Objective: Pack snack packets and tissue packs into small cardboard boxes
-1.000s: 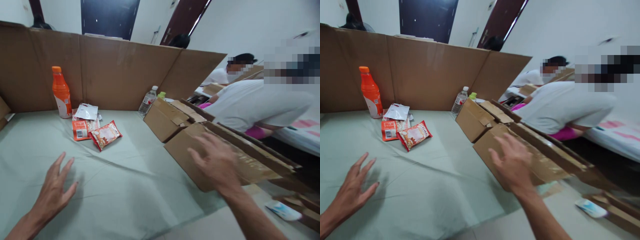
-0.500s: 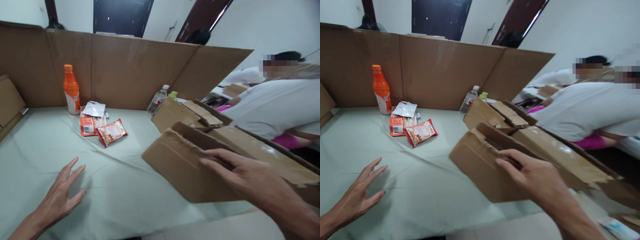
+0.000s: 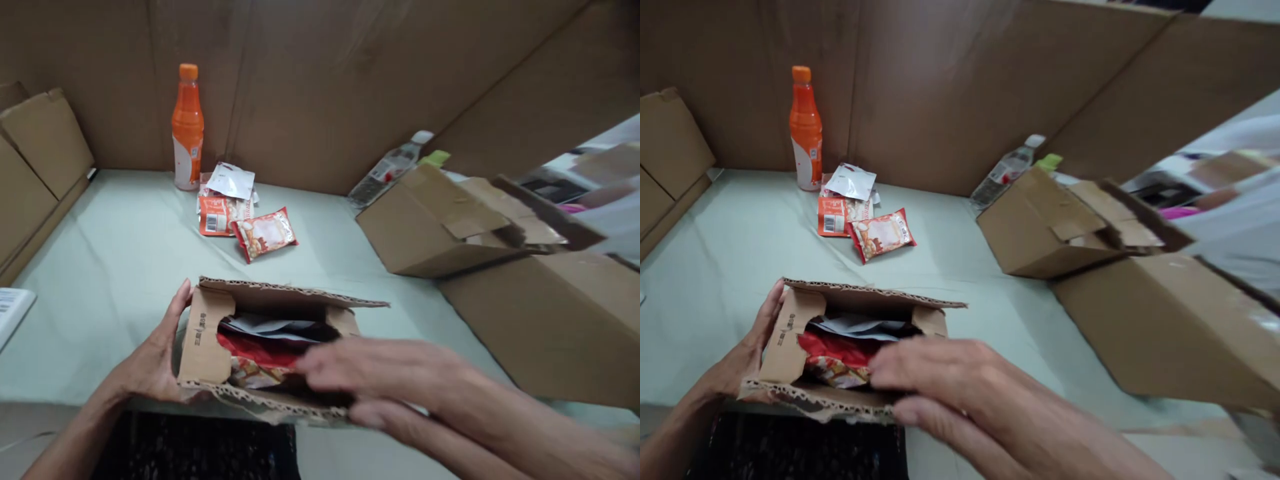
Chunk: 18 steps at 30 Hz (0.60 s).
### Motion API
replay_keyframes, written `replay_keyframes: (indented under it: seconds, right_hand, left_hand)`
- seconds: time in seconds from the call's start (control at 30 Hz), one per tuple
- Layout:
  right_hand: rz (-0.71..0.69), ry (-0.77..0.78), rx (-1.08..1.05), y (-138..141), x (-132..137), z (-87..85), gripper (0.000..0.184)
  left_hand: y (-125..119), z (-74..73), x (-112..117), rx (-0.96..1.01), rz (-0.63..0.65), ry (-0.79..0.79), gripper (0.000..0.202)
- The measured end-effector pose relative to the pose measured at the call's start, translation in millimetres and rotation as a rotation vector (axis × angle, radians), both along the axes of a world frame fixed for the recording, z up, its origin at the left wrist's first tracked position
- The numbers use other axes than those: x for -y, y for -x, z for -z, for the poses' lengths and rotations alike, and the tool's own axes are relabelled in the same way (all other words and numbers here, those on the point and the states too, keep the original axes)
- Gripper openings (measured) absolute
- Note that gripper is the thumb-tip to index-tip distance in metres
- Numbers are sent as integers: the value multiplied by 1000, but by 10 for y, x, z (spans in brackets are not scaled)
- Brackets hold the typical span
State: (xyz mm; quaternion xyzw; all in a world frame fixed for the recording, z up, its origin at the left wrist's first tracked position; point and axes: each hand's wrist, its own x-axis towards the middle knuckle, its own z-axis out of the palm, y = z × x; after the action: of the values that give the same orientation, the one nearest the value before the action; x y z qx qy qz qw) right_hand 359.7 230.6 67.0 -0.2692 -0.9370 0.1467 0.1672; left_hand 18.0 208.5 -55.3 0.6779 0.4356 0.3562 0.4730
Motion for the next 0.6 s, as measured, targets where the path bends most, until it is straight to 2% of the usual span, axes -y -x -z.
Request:
replay_keyframes:
  seconds: [0.07,0.13,0.23,0.33,0.4,0.47,0.5,0.57,0.6]
  right_hand:
    - [90,-103,90,87,-104,79,35]
    - [79,-150,231,258,-211,140,35]
    - [26,-96,431,542,-359,183,14]
    - [-8,28,481,675,-437,187,19]
    - [-23,83,353,621,-429,169,26]
    - [4,68,109,449,-387,119,35]
    - [74,21,-31,331,-365,76,36]
    - [349,-96,-249,87,-359,-43,28]
    - [476,-138,-276,-12,-390,-116,23]
  left_hand:
    - [2,71,-4,48,3,21,145]
    - [8,123,-14,85,15,48,150]
    - [22,140,-21,51,-7,40,151]
    - [24,89,-8,-12,-14,16,151]
    - [20,54,-3,-60,-3,-3,148]
    - [29,42,-11,-115,3,-47,144]
    - [44,47,-18,-133,8,-78,143]
    - [100,67,-29,-164,9,-124,144]
    - [140,78,-28,-191,-15,-134,145]
